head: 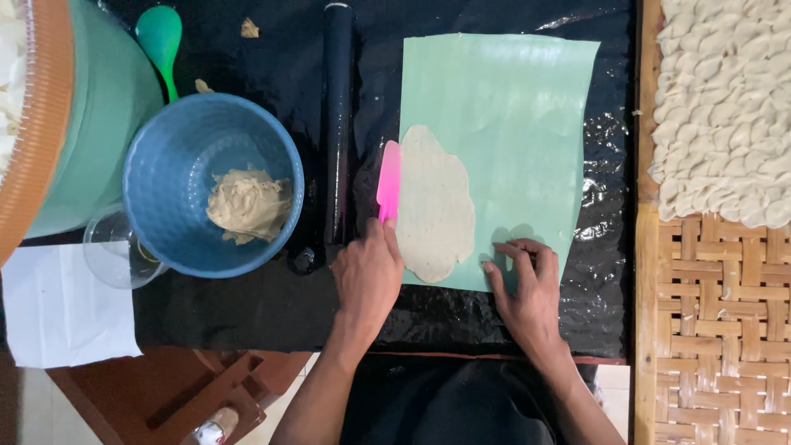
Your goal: Spreading and rolling dough using a stencil and rolling pin to prepare snack pieces.
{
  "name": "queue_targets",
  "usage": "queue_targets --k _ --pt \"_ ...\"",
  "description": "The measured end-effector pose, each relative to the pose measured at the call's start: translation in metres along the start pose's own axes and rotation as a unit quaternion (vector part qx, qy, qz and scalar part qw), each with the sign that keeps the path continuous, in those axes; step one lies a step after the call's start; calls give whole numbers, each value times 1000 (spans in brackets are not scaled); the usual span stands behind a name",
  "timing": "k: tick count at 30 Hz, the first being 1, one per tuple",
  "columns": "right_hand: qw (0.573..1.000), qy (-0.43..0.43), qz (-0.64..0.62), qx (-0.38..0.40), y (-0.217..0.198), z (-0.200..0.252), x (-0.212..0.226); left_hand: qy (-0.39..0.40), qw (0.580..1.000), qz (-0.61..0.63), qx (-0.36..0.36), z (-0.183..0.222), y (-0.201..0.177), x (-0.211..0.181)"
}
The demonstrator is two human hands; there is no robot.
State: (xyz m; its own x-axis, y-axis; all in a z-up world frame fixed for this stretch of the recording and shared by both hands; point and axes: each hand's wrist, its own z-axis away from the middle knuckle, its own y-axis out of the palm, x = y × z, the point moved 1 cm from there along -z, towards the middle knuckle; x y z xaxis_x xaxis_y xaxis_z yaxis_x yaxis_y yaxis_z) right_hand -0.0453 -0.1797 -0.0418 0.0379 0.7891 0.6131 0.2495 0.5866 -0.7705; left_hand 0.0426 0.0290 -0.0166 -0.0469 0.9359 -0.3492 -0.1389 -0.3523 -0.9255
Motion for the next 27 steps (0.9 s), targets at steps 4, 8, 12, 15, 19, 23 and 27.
queue_targets --k 4,8,12,15,19,23,27 --pt "1000 7 -3 3 -1 -1 1 24 999 -22 7 -9 -2 -5" --pt "1000 11 -8 4 0 0 0 -31 995 16 97 -16 -3 -3" --pt "1000 2 -4 1 0 0 -1 -13 998 -49 27 -22 -3 3" --pt "1000 0 -12 1 1 1 -2 3 1000 -9 -19 -20 -5 10" --pt "1000 2 -10 1 1 2 -3 -42 997 61 -2 -5 -20 11" --pt "1000 -4 -8 -3 5 2 -4 -61 997 53 -4 -5 -21 14" --pt "1000 0 -7 -4 3 0 -1 -16 999 37 20 -16 -17 3"
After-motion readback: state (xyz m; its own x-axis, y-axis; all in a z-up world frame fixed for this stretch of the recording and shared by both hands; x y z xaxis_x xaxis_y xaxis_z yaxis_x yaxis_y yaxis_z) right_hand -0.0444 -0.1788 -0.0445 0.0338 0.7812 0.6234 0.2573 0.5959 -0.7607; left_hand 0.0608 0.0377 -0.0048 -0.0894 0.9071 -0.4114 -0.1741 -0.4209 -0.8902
